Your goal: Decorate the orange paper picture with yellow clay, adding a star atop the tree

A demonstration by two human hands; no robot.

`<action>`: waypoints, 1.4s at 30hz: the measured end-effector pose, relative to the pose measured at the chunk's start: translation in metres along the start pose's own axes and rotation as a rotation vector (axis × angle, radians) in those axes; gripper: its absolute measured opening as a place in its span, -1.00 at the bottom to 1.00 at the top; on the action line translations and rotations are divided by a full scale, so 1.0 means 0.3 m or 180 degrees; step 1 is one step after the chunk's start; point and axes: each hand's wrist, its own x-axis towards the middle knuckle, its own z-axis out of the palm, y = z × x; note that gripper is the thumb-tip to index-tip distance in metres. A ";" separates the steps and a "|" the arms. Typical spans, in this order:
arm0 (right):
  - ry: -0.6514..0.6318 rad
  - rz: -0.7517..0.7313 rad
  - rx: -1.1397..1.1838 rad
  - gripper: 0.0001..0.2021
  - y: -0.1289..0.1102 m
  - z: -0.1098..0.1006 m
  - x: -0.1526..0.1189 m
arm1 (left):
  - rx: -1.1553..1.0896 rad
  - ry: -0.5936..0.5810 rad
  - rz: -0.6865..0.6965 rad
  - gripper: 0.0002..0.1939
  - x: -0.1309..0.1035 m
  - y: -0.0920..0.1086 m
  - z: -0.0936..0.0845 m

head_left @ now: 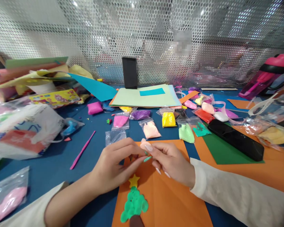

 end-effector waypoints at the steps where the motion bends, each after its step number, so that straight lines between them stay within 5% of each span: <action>1: 0.0007 0.0005 0.0011 -0.58 0.001 0.000 0.001 | -0.0075 0.0009 -0.0115 -0.93 0.001 0.002 -0.001; 17: -0.0076 -0.0069 -0.0049 -0.62 0.007 -0.003 0.003 | -0.0074 0.0090 -0.0094 -0.92 0.001 -0.007 -0.006; 24: -0.0128 -0.0084 0.0128 -0.62 0.012 -0.003 0.003 | -0.0265 0.0373 -0.1115 -0.82 -0.012 -0.002 0.014; 27: -0.0117 -0.0071 0.0203 -0.61 0.008 -0.002 0.000 | -0.0373 0.0081 -0.1520 -0.82 -0.016 -0.006 0.012; 32: -0.0245 -0.0186 0.0019 -0.68 0.009 -0.009 -0.002 | -0.0962 -0.0518 -0.1732 -0.82 -0.010 -0.020 0.007; 42: -0.0053 -0.0148 -0.0818 -0.80 0.008 -0.006 0.002 | -0.1898 -0.0307 -0.2250 -0.51 -0.007 -0.053 0.011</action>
